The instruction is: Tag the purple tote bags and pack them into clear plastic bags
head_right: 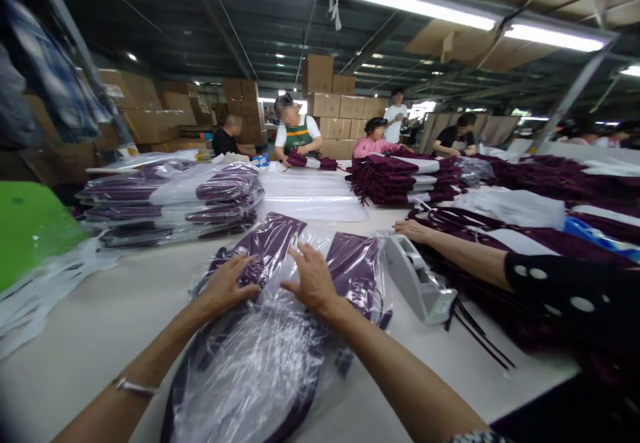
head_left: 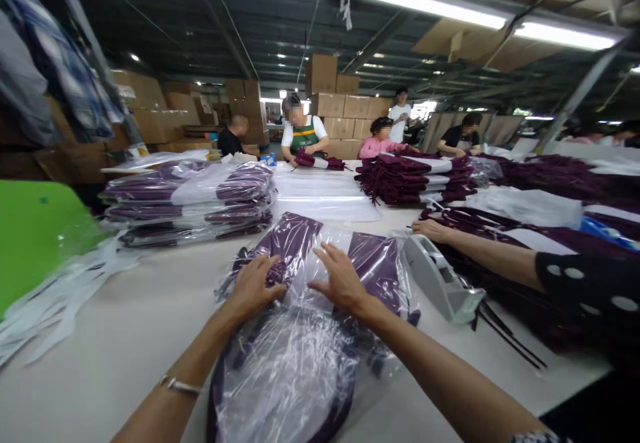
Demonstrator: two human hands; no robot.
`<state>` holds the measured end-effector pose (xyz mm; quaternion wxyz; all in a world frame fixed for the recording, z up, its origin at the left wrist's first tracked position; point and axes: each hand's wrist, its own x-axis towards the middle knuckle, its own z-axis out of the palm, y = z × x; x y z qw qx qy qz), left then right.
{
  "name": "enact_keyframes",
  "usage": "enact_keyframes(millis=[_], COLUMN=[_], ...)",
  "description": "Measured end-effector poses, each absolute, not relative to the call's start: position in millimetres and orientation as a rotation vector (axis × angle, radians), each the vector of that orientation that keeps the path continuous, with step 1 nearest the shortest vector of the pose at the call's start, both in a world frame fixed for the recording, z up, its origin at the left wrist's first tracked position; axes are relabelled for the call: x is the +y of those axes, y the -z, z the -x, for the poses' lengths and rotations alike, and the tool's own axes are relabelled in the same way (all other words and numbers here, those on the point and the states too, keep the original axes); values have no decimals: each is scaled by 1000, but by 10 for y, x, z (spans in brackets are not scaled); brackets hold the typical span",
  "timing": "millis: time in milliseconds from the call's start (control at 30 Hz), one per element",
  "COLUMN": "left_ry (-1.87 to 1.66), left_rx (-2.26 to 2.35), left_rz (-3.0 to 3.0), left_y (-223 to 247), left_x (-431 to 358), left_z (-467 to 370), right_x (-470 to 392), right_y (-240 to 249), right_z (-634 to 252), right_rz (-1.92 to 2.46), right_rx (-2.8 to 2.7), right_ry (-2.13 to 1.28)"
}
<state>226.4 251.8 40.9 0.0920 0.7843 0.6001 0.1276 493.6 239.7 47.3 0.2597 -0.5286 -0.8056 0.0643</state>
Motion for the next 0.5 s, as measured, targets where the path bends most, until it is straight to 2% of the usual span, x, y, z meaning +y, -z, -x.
enact_keyframes(millis=[133,233,333,500], left_ry=[-519,-481,-410,-202], left_rx=[2279,2327,2276,2163], left_rz=[-2080,-2115,-2198,-2145], left_y=[-352,-424,-481,-362], left_x=[2661,2834,3079,3513], left_z=[-1910,-1801,-1919,-2218], right_x=[2511,2554,2493,2309], right_y=[-613,-515,-264,-9], right_z=[-5973,-6606,-6870,-6762], right_rz=[1697,1772,1733,1641], right_rx=[-1816,-1585,-1400,-959], right_ry=[-41,-89,-294,-775])
